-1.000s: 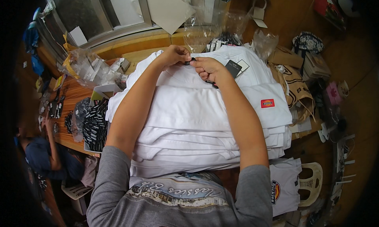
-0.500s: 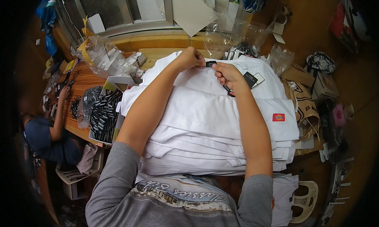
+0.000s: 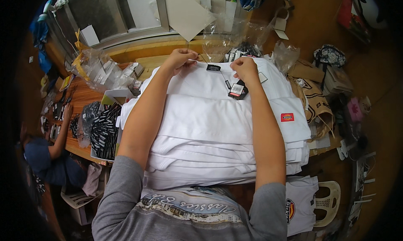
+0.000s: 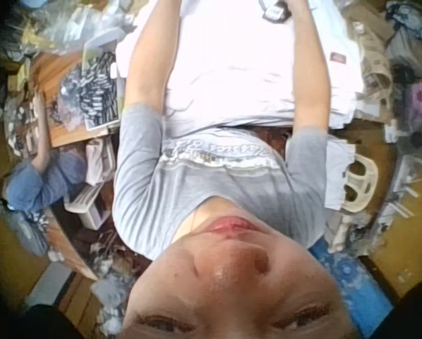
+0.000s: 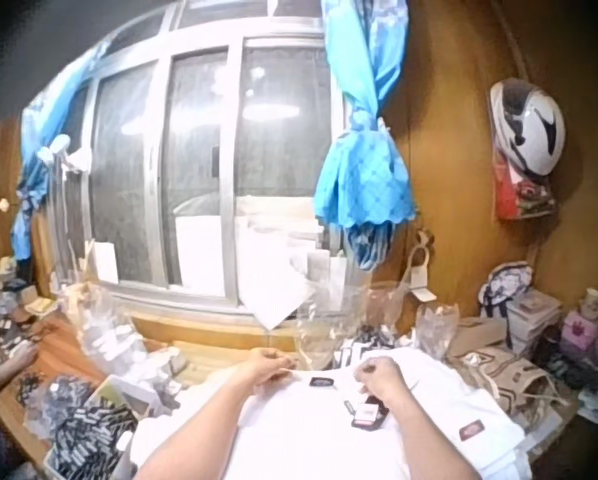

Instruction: The person attaches small black tags to a stack of white t-shirts using a stapler. They repeatedly pick up a shirt, staple the tag near the collar, and place it back on the pile. Another person is visible in the background working at a separate table.

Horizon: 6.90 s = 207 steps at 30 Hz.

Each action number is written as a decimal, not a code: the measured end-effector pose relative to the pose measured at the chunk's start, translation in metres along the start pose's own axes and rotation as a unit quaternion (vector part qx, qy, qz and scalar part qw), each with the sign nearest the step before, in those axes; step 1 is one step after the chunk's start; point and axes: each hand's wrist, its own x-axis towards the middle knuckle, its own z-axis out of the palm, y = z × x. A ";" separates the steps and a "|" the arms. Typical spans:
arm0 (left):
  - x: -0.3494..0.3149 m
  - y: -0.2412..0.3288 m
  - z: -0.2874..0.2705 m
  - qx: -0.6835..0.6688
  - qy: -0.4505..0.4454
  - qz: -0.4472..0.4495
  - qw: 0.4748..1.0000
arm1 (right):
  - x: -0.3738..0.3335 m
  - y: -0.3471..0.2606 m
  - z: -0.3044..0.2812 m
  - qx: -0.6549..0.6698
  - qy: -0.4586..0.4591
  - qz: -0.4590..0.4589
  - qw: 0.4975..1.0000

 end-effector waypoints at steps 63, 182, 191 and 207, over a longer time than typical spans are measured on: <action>0.002 -0.023 0.037 0.231 -0.211 0.166 0.935 | -0.029 -0.002 0.028 -0.039 -0.095 -0.165 0.981; -0.124 -0.014 -0.132 0.388 0.059 0.141 0.909 | 0.034 0.080 -0.127 -0.227 0.221 -0.074 0.946; -0.054 -0.010 -0.136 0.483 -0.048 -0.060 0.872 | 0.042 0.100 -0.116 -0.301 0.186 -0.028 0.935; -0.074 -0.019 -0.130 0.468 0.250 0.100 0.842 | 0.049 0.087 -0.120 -0.008 0.285 -0.097 0.953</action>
